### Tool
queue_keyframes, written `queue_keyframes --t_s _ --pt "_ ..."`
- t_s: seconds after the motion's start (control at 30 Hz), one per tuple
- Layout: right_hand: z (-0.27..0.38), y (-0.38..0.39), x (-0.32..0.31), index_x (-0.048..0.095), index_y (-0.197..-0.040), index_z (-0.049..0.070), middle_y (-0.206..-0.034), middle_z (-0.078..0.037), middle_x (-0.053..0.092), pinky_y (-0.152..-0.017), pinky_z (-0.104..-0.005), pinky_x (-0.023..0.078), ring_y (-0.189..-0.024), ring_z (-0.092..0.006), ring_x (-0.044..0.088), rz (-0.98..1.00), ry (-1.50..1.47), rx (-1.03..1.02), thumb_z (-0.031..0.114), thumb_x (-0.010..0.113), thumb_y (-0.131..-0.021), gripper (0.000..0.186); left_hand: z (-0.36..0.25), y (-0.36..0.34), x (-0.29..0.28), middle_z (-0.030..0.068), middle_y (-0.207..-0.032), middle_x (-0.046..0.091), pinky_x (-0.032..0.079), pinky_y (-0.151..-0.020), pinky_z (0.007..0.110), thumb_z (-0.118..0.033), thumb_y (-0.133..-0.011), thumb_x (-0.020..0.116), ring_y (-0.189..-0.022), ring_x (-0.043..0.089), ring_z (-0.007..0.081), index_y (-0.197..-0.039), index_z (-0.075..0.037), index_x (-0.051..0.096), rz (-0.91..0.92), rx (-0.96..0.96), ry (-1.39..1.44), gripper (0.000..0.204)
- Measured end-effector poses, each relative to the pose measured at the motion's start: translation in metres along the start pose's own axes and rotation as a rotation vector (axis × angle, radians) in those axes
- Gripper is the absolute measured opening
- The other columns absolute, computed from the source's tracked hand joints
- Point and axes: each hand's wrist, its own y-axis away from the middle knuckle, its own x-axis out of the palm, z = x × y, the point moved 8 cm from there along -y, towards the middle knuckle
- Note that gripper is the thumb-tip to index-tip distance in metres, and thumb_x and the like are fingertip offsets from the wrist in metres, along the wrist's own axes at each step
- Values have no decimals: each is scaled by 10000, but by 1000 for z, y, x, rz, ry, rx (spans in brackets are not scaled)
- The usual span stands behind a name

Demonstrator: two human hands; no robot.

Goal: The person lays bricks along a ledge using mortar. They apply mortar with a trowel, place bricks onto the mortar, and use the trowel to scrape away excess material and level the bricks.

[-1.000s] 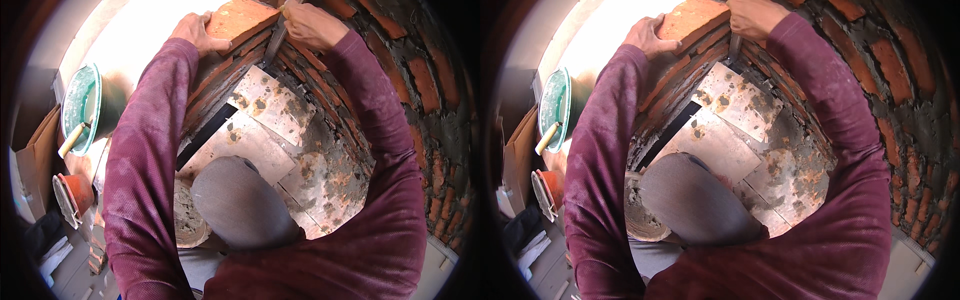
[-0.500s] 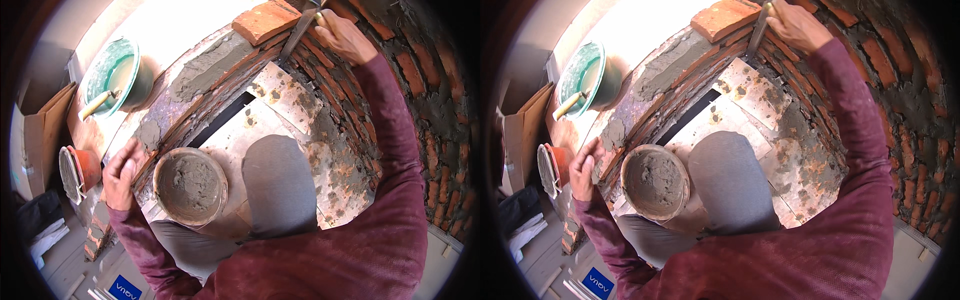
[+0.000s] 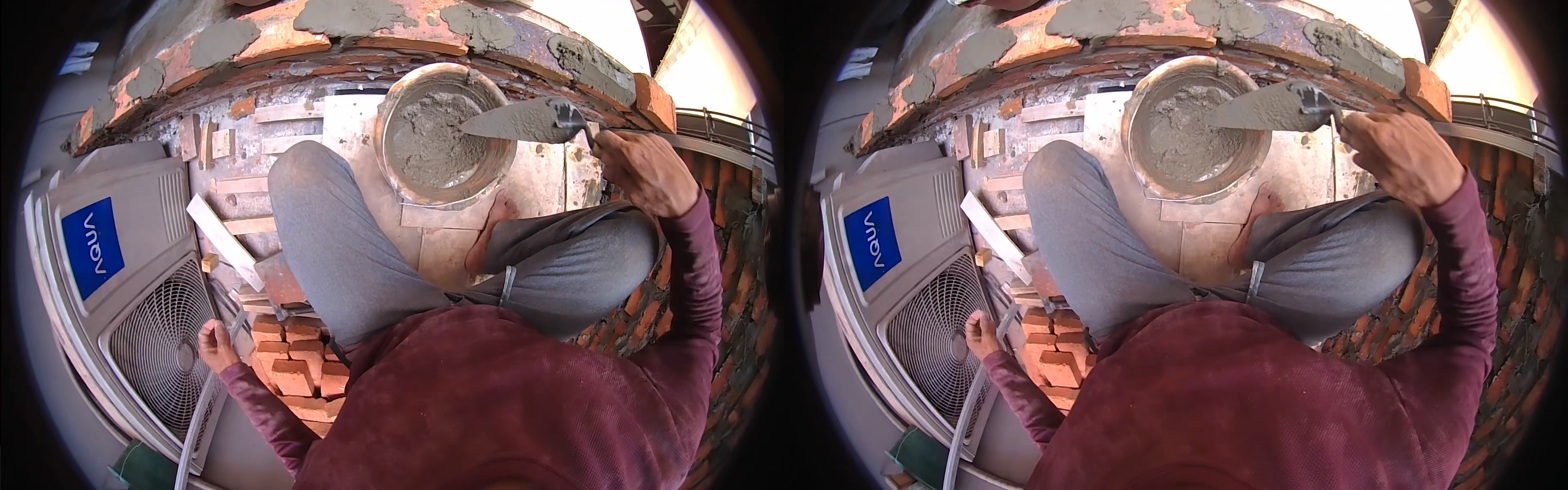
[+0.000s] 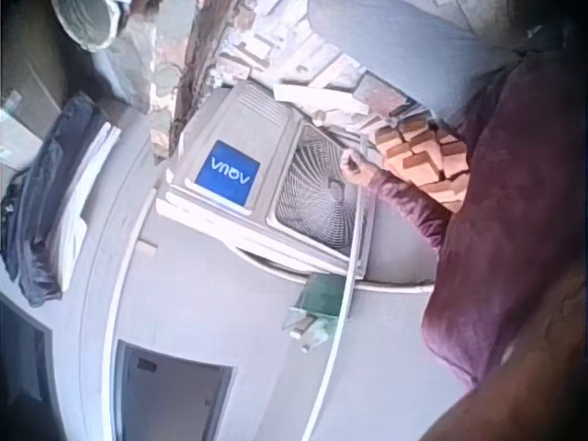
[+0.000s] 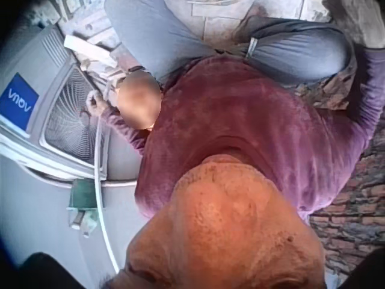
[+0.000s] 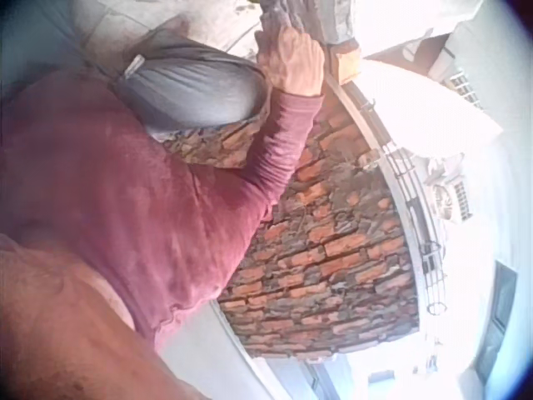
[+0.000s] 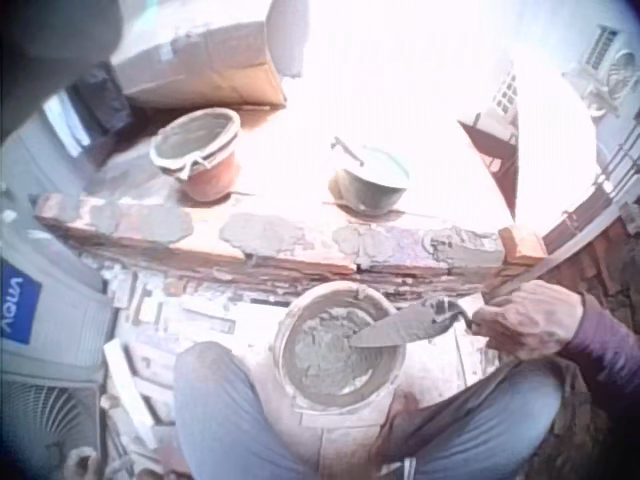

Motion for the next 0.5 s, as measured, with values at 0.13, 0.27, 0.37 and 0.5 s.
queue_keyframes --t_s 0.13,0.27,0.37,0.5 --pt "34 -72 32 515 -1089 13 -690 -8 486 -586 -294 475 -582 -134 477 -64 734 -203 193 422 -1008 219 -114 50 123 186 -1159 623 538 -905 315 -114 -965 624 -1081 633 239 -1124 50 575 197 317 528 234" --pt "51 -136 70 449 -1173 -111 -870 -110 595 -595 -287 524 -685 -201 595 109 950 -38 177 396 -998 341 -208 56 351 270 -1370 517 359 -1117 378 -378 -949 609 -1311 486 321 -1364 89 456 769 433 157 643" --pt "55 -162 90 563 -1097 -116 -898 -151 685 -603 -318 558 -758 -218 698 245 674 144 155 466 -961 318 -182 44 439 278 -1422 473 372 -1107 368 -484 -927 589 -1338 461 353 -1436 77 375 741 352 -574 786" --pt "53 -163 106 741 -1088 91 -1069 -98 731 -761 -405 597 -968 -270 717 330 470 237 196 631 -879 258 -149 50 472 214 -1289 614 456 -1028 344 -230 -905 687 -1175 612 295 -1431 37 404 1011 274 -403 655"
